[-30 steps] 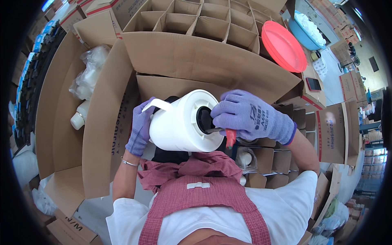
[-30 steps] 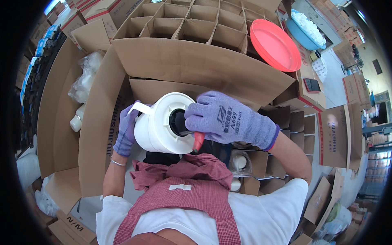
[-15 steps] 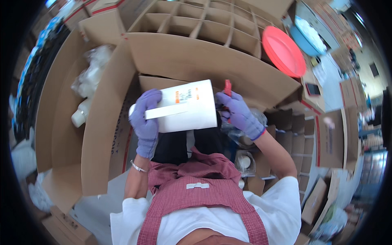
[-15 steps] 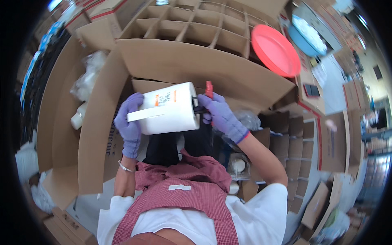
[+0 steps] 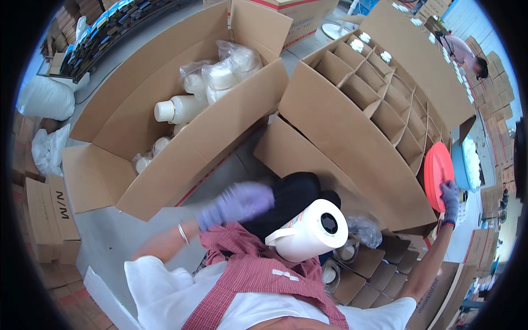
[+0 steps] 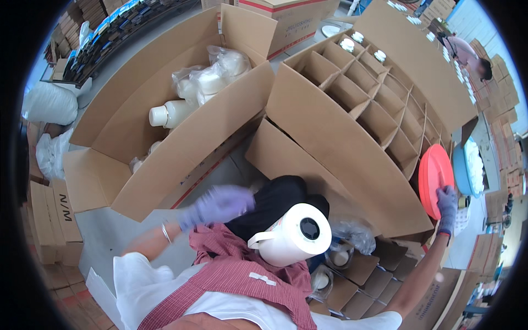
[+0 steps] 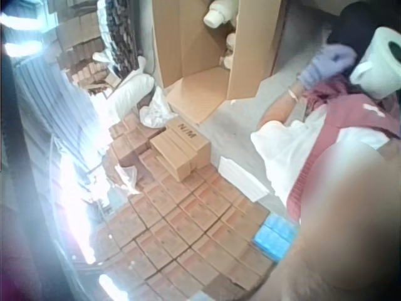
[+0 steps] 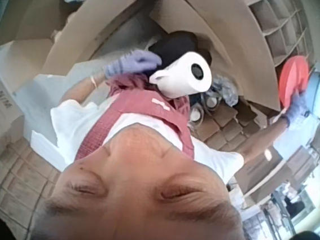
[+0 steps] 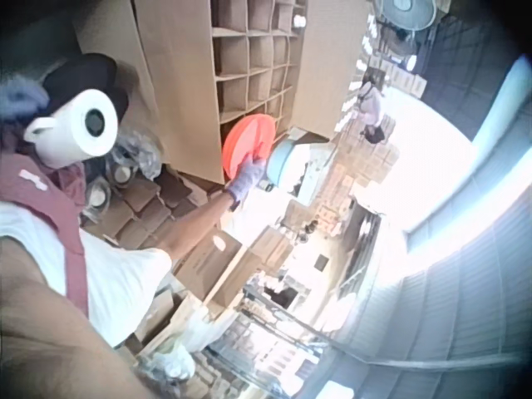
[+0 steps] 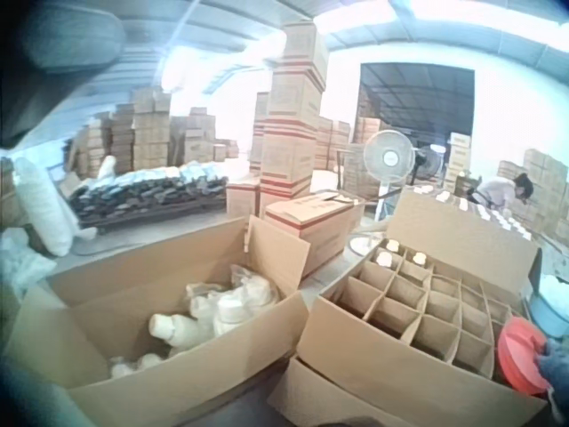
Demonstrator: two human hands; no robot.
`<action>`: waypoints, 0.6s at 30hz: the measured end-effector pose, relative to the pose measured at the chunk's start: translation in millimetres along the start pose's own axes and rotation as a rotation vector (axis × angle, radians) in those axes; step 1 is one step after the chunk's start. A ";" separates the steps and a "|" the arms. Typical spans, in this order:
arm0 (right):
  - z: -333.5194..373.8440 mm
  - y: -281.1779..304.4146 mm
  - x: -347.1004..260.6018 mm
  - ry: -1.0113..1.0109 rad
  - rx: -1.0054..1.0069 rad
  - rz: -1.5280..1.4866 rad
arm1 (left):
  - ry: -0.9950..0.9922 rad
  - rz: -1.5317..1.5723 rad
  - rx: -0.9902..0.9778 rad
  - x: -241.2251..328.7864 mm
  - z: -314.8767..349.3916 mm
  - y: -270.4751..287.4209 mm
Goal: The person assembles white ceramic kitchenware by attaching lids to containers and placing them into plastic bags. The person then places the packaged items into a cardboard box.
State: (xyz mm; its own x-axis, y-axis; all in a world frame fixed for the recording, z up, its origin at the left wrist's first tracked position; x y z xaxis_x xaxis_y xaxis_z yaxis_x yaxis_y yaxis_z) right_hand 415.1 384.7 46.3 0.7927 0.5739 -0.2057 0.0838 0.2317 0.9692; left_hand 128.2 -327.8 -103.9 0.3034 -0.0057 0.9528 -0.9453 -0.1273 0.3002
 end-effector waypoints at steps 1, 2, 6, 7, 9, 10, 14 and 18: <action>-5.1 -4.6 16.1 0.002 -0.103 -0.018 | -0.005 -0.102 0.182 4.1 -6.6 54.3; 1.4 -14.4 -23.4 -0.069 -0.158 -0.062 | 0.061 -0.263 0.495 9.5 -6.2 106.0; 41.7 1.9 -97.2 0.230 0.253 0.070 | 0.527 -0.885 1.240 -88.4 -1.3 284.9; 61.0 1.7 -146.5 0.346 0.362 0.087 | 0.702 -0.897 1.249 -129.2 13.0 310.1; 106.2 -4.8 -230.7 0.550 0.352 -0.084 | 0.935 -0.685 0.729 -178.7 25.5 333.9; 120.8 -9.9 -256.9 0.551 0.269 -0.152 | 1.020 -0.575 0.469 -184.9 20.2 345.1; 158.4 -40.5 -312.9 0.647 0.176 -0.163 | 0.128 0.294 0.912 -83.7 -41.5 329.0; 158.8 -70.7 -379.0 0.947 0.130 -0.197 | -0.550 0.914 0.482 96.3 -101.9 274.6</action>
State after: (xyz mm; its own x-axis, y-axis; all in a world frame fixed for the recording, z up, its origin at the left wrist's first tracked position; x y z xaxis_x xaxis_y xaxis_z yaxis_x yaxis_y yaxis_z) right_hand 204.7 26.1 77.3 -0.0516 0.9409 -0.3348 0.2738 0.3357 0.9013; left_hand -114.4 -262.3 74.8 -0.3438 -0.7028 0.6227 -0.7312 -0.2157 -0.6472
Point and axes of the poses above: each hand's wrist, its own z-axis away from the middle knuckle, its own y-axis out of the back of the hand, x = y × z, the point moved 1 cm from there along -z, towards the middle knuckle, and after that the axes turned 13 degrees about -x, right-handed, at the moved point
